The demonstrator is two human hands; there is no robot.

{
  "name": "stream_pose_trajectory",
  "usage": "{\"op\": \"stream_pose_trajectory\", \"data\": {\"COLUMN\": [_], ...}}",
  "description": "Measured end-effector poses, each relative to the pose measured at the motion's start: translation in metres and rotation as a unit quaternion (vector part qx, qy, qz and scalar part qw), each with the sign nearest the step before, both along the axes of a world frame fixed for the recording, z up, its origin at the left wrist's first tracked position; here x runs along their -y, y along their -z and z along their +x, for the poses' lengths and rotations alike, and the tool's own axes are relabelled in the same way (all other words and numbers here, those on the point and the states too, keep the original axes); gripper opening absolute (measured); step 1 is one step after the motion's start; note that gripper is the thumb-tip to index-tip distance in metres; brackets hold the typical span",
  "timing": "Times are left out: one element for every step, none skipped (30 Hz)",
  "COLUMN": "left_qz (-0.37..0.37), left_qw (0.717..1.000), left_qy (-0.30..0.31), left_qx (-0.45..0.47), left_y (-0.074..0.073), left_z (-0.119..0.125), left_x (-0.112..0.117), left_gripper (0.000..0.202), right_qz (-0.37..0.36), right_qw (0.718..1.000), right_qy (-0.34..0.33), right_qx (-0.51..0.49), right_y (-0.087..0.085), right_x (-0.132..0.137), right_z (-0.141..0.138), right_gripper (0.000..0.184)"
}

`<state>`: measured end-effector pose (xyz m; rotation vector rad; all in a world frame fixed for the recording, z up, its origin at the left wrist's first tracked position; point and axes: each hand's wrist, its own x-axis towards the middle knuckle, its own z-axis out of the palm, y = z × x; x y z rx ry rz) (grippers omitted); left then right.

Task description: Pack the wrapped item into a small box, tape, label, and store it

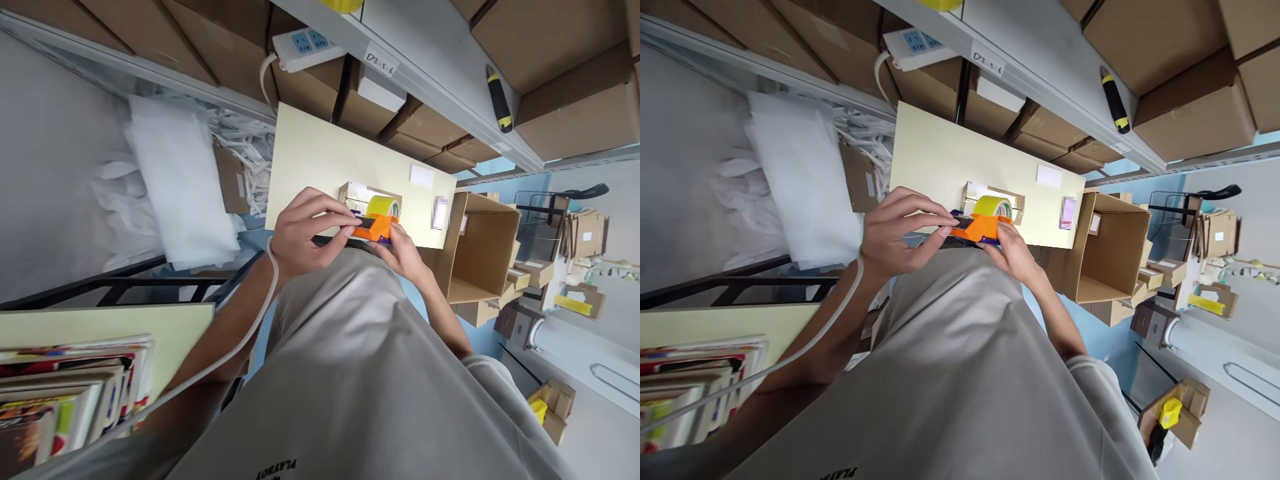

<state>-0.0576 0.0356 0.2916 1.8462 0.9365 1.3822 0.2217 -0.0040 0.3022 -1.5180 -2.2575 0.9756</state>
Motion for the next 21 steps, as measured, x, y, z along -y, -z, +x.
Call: {"op": "stream_pose_trajectory", "data": {"left_qz": [-0.012,-0.031,-0.051,-0.068,-0.079,-0.089,-0.098,-0.106,-0.113,-0.119,-0.126,-0.133,-0.140,-0.148,-0.157,-0.165,-0.172,-0.180,-0.188,-0.198,-0.211], "left_qw": [1.000,0.999,0.998,0.997,0.996,0.996,0.995,0.994,0.993,0.992,0.991,0.990,0.989,0.988,0.986,0.985,0.983,0.981,0.978,0.976,0.972], "left_qy": [-0.001,0.000,0.003,0.006,0.008,0.012,0.020,0.028,0.034,0.040,0.044,0.045,0.046,0.048,0.051,0.056,0.064,0.074,0.084,0.093,0.098], "left_qx": [-0.008,-0.017,-0.024,-0.028,-0.028,-0.027,-0.025,-0.021,-0.015,-0.008,-0.002,0.005,0.011,0.015,0.017,0.019,0.020,0.020,0.019,0.019,0.021], "left_y": [0.000,0.001,0.002,0.003,0.005,0.007,0.009,0.012,0.014,0.016,0.017,0.018,0.017,0.016,0.015,0.012,0.010,0.009,0.008,0.009,0.011], "left_z": [-0.003,-0.006,-0.009,-0.012,-0.015,-0.017,-0.019,-0.021,-0.021,-0.021,-0.021,-0.020,-0.020,-0.020,-0.021,-0.022,-0.024,-0.026,-0.027,-0.028,-0.028], "left_x": [0.003,0.005,0.008,0.010,0.012,0.013,0.014,0.015,0.015,0.015,0.014,0.014,0.014,0.013,0.013,0.012,0.010,0.008,0.006,0.003,0.000], "left_gripper": [0.014,0.015,0.017,0.018,0.020,0.021,0.022,0.022,0.023,0.024,0.026,0.027,0.028,0.029,0.030,0.031,0.031,0.032,0.032,0.031,0.031], "right_qz": [0.001,0.000,-0.003,-0.007,-0.014,-0.021,-0.027,-0.032,-0.035,-0.034,-0.033,-0.030,-0.030,-0.033,-0.038,-0.046,-0.055,-0.065,-0.074,-0.084,-0.093], "right_qw": [1.000,1.000,1.000,1.000,1.000,0.999,0.999,0.999,0.999,0.999,0.999,0.999,0.999,0.999,0.998,0.998,0.997,0.997,0.996,0.996,0.995], "right_qy": [0.005,0.009,0.012,0.016,0.020,0.024,0.027,0.030,0.033,0.035,0.036,0.038,0.040,0.041,0.042,0.043,0.042,0.039,0.035,0.032,0.029], "right_qx": [0.001,0.003,0.004,0.005,0.005,0.005,0.004,0.003,0.003,0.002,0.004,0.006,0.009,0.013,0.017,0.020,0.022,0.024,0.027,0.030,0.035], "right_y": [0.000,-0.001,-0.002,-0.003,-0.004,-0.004,-0.005,-0.005,-0.005,-0.004,-0.004,-0.003,-0.003,-0.003,-0.004,-0.004,-0.005,-0.007,-0.008,-0.009,-0.010], "right_x": [0.002,0.004,0.006,0.008,0.010,0.012,0.014,0.016,0.018,0.019,0.021,0.022,0.023,0.024,0.024,0.025,0.025,0.025,0.025,0.025,0.024], "right_z": [-0.004,-0.007,-0.011,-0.015,-0.019,-0.022,-0.025,-0.028,-0.031,-0.033,-0.034,-0.035,-0.036,-0.036,-0.035,-0.034,-0.032,-0.030,-0.029,-0.027,-0.025], "right_gripper": [0.041,0.040,0.039,0.039,0.039,0.040,0.041,0.042,0.043,0.045,0.047,0.049,0.051,0.052,0.054,0.055,0.056,0.056,0.055,0.054,0.053]}}
